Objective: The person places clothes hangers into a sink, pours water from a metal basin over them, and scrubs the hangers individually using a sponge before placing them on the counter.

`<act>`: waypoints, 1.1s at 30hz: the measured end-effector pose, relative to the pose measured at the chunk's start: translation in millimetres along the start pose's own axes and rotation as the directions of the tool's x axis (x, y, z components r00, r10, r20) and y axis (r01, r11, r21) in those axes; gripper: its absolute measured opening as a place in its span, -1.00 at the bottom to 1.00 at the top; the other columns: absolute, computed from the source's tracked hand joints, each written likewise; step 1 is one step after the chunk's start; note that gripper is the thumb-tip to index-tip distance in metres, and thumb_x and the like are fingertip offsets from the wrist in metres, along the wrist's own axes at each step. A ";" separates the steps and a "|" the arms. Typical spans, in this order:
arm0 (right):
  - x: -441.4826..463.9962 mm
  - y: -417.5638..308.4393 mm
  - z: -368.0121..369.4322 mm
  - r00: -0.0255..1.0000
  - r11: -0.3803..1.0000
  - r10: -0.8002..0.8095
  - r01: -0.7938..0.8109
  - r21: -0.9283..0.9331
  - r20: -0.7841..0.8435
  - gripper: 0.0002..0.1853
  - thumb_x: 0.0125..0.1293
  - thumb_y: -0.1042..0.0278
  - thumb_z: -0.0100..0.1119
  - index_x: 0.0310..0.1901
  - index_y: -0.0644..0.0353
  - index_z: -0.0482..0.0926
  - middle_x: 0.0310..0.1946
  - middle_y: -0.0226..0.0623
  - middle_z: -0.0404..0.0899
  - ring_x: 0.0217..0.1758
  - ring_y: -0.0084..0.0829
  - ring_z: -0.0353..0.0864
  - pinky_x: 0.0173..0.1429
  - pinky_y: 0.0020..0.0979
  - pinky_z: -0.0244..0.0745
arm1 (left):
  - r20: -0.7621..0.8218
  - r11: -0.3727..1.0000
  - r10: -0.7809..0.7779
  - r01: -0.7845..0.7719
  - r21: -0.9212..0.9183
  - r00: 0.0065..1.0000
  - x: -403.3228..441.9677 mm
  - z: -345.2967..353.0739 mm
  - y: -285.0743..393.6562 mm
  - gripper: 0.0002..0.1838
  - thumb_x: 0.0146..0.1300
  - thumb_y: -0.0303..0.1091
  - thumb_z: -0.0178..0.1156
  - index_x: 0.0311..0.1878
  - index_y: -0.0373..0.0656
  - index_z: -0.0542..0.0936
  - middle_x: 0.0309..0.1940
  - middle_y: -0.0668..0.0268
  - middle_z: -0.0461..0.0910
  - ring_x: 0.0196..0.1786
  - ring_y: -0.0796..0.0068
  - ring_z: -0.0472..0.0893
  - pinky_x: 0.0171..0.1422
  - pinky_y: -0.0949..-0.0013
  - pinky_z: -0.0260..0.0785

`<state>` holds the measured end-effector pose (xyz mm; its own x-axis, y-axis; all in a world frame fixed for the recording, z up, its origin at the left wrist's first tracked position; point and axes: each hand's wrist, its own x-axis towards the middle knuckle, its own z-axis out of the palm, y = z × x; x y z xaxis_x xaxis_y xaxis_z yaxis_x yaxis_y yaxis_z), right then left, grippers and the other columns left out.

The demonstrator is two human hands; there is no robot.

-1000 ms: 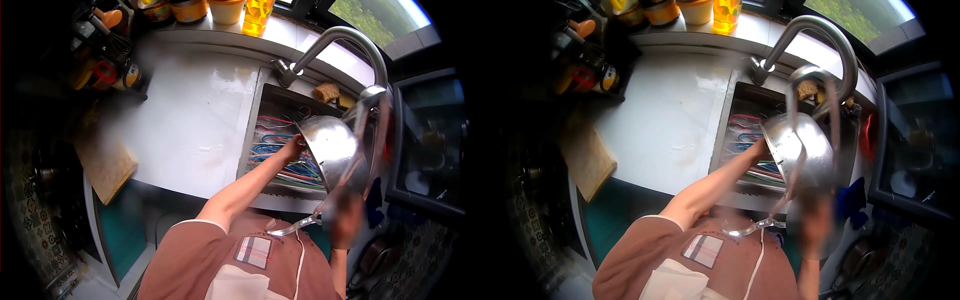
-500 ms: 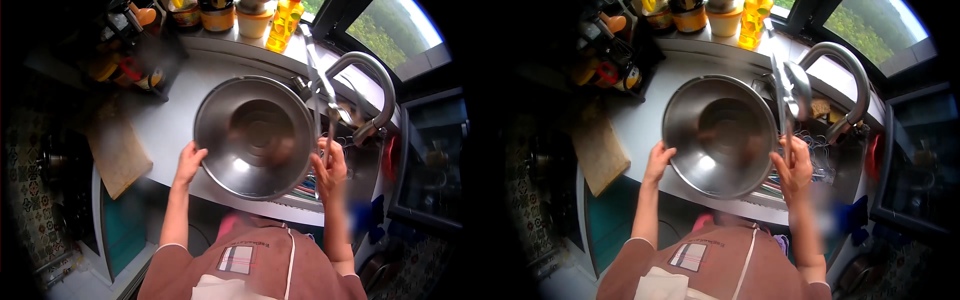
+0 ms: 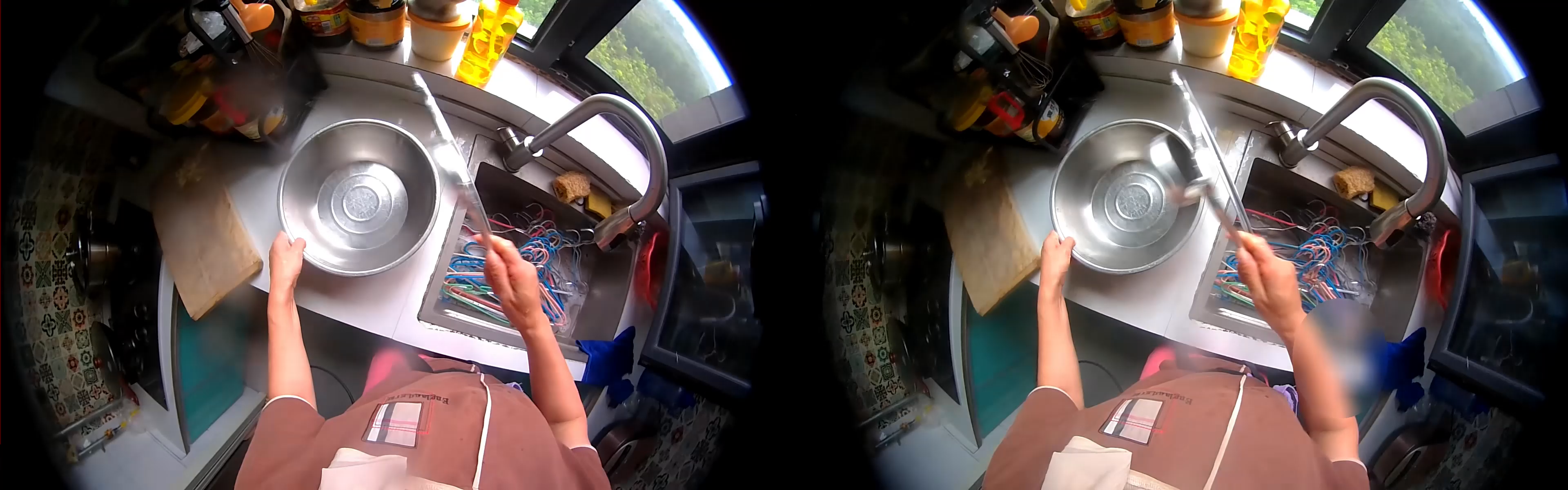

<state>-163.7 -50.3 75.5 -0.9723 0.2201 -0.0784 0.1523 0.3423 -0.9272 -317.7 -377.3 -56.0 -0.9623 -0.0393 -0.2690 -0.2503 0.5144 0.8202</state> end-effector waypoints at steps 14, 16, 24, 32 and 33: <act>70.9 33.6 103.3 0.812 0.589 -0.486 0.578 -0.564 0.324 -0.75 0.12 0.45 -0.02 -0.12 0.14 0.38 -0.45 -0.36 0.44 -0.37 -0.39 0.54 -0.39 -0.37 0.45 | 0.032 0.956 -0.122 0.126 -0.266 0.992 -28.2 3.0 -7.9 -0.68 0.33 -0.13 0.00 -0.15 -0.23 0.35 -0.33 0.27 0.48 -0.39 0.51 0.53 -0.39 0.50 0.45; 77.8 43.0 113.6 0.823 0.600 -0.480 0.561 -0.571 0.304 -0.75 0.12 0.45 -0.01 -0.12 0.14 0.38 -0.43 -0.36 0.45 -0.36 -0.37 0.54 -0.36 -0.35 0.46 | 0.036 0.935 -0.121 0.126 -0.330 0.992 -42.7 5.6 -6.8 -0.71 0.34 -0.14 -0.03 -0.11 -0.20 0.37 -0.34 0.29 0.46 -0.37 0.48 0.53 -0.35 0.47 0.45; 73.1 46.0 124.5 0.787 0.570 -0.604 0.539 -0.620 0.128 -0.71 0.05 0.38 0.10 -0.12 0.09 0.48 -0.44 -0.38 0.48 -0.41 -0.36 0.53 -0.43 -0.37 0.44 | -0.179 0.936 0.004 -0.067 -0.346 0.984 -63.4 4.0 -6.9 -0.80 0.27 -0.52 -0.06 -0.04 -0.27 0.31 -0.17 0.22 0.44 -0.36 0.48 0.57 -0.33 0.51 0.45; -52.0 -89.9 -10.2 0.653 0.582 -0.757 0.656 -0.481 -0.026 -0.73 -0.14 0.29 0.21 -0.31 0.11 0.54 -0.58 -0.40 0.36 -0.52 -0.48 0.39 -0.48 -0.46 0.30 | -0.347 0.858 0.376 -0.464 -0.221 0.859 -67.2 15.9 80.7 -0.80 0.23 -0.62 -0.10 -0.08 -0.29 0.36 -0.14 0.18 0.52 -0.37 0.57 0.48 -0.22 0.51 0.40; -69.8 -105.0 -19.0 0.624 0.568 -0.776 0.632 -0.527 -0.088 -0.76 -0.19 0.28 0.22 -0.39 0.11 0.53 -0.61 -0.42 0.33 -0.56 -0.50 0.35 -0.49 -0.47 0.24 | -0.280 0.842 0.379 -0.455 -0.291 0.882 -75.0 31.3 101.9 -0.82 0.25 -0.61 -0.11 -0.09 -0.29 0.37 -0.14 0.18 0.53 -0.37 0.58 0.48 -0.21 0.51 0.39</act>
<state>-108.4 -84.2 185.2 -0.7093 -0.0480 0.7032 -0.4347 0.8151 -0.3829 -267.7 -295.1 32.0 -0.9733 -0.0796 0.2154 0.1960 0.2012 0.9597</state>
